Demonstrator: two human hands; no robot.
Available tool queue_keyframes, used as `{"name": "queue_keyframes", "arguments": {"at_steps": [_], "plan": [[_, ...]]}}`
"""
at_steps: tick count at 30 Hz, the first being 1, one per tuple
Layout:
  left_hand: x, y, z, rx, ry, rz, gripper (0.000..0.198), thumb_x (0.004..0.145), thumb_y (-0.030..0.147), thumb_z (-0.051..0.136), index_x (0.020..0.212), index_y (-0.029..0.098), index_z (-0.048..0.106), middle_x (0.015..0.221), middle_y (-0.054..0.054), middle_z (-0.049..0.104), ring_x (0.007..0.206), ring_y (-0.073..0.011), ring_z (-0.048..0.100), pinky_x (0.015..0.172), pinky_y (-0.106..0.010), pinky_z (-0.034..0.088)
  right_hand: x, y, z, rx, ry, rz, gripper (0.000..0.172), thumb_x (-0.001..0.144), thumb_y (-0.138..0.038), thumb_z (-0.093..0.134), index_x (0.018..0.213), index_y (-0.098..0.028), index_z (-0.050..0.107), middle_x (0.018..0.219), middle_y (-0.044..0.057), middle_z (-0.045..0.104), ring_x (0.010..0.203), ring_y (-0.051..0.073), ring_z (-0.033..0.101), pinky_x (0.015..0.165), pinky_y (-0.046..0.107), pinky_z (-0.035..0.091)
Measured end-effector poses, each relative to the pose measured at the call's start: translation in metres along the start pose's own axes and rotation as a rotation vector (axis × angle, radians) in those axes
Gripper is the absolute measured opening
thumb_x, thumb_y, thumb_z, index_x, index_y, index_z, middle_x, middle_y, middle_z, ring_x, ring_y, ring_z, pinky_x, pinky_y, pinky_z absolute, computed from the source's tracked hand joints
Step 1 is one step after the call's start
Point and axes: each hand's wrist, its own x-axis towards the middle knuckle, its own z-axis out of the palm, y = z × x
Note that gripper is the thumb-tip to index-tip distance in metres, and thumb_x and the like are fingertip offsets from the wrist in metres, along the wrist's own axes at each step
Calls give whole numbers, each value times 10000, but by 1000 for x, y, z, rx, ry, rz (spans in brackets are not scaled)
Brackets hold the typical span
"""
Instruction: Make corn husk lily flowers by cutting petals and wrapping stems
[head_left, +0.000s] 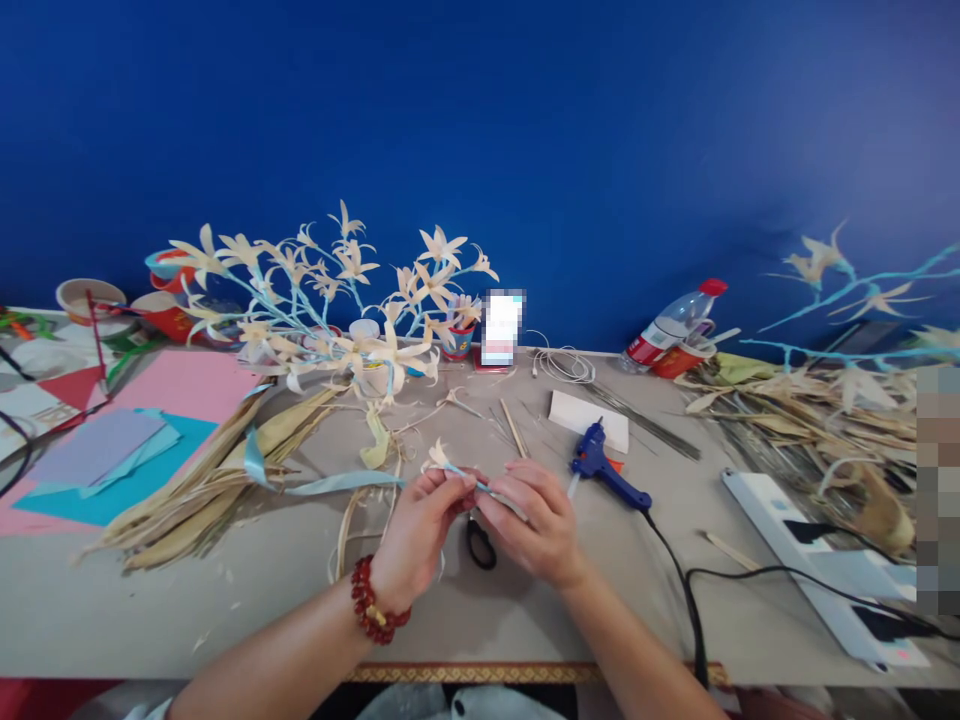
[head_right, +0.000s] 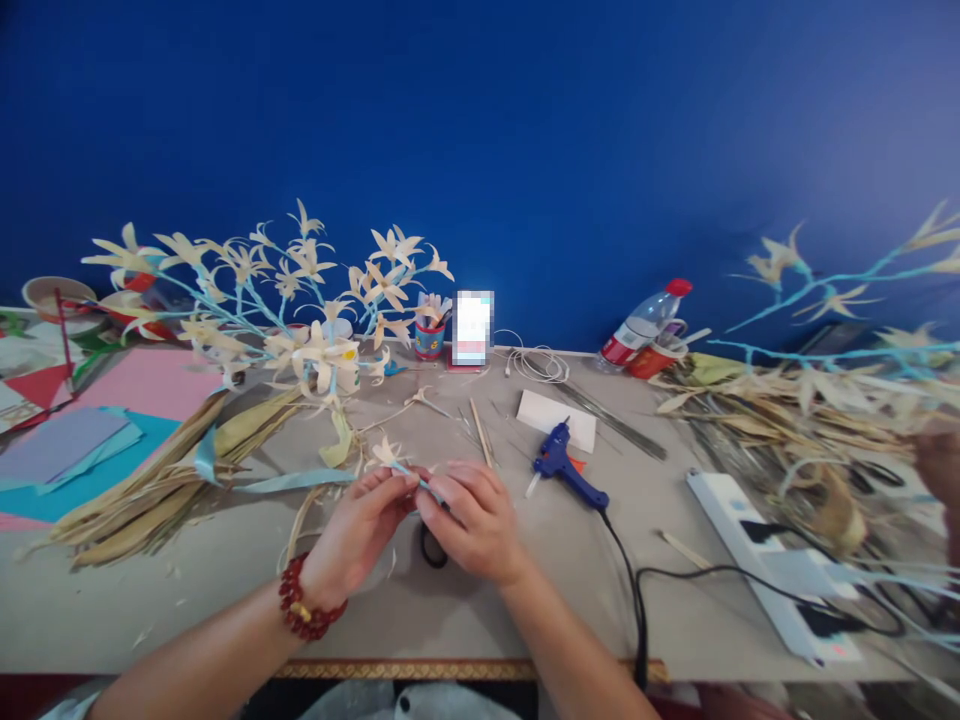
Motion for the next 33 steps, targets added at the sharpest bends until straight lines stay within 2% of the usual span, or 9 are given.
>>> {"name": "queue_keyframes", "arguments": {"at_steps": [6, 11, 17, 21, 28, 33], "plan": [[-2, 1, 2, 78, 65, 46, 62, 679, 197, 743, 717, 151, 728, 789, -49, 711, 765, -148, 614, 761, -250, 467, 0, -1, 0, 13, 53, 16, 206, 783, -114, 697, 920, -266, 678, 818, -7, 680, 785, 173, 603, 857, 392, 538], [-3, 3, 3, 110, 41, 82, 64, 701, 181, 730, 746, 138, 714, 816, -53, 715, 837, -157, 617, 817, -262, 457, 3, -5, 1, 55, 146, 67, 171, 786, -98, 670, 896, -228, 690, 777, -3, 658, 720, 174, 590, 845, 415, 533], [-3, 3, 5, 121, 49, 120, 50, 692, 155, 736, 722, 144, 697, 808, -39, 711, 815, -142, 614, 792, -250, 463, 3, -10, -2, 50, 171, 58, 214, 775, -80, 661, 892, -255, 690, 772, -10, 654, 706, 163, 584, 835, 434, 513], [-2, 1, 2, 94, 65, 106, 65, 689, 160, 746, 717, 143, 691, 812, -33, 701, 784, -123, 605, 760, -230, 463, 1, -11, -6, 55, 233, 37, 176, 748, -97, 682, 834, -250, 683, 783, -6, 634, 700, 162, 586, 796, 417, 527], [-2, 0, -1, 74, 67, 43, 63, 696, 179, 745, 706, 139, 698, 787, -30, 685, 764, -115, 589, 754, -222, 462, -1, -6, -5, 2, 109, 46, 241, 742, -96, 713, 904, -274, 700, 833, 5, 657, 788, 171, 602, 844, 402, 527], [-2, -1, 0, 64, 56, 23, 61, 698, 177, 741, 710, 129, 706, 793, -37, 681, 771, -119, 584, 758, -222, 461, -3, -8, -3, -77, 101, 21, 243, 730, -88, 743, 883, -274, 711, 801, -8, 672, 800, 163, 611, 877, 367, 519]]}}
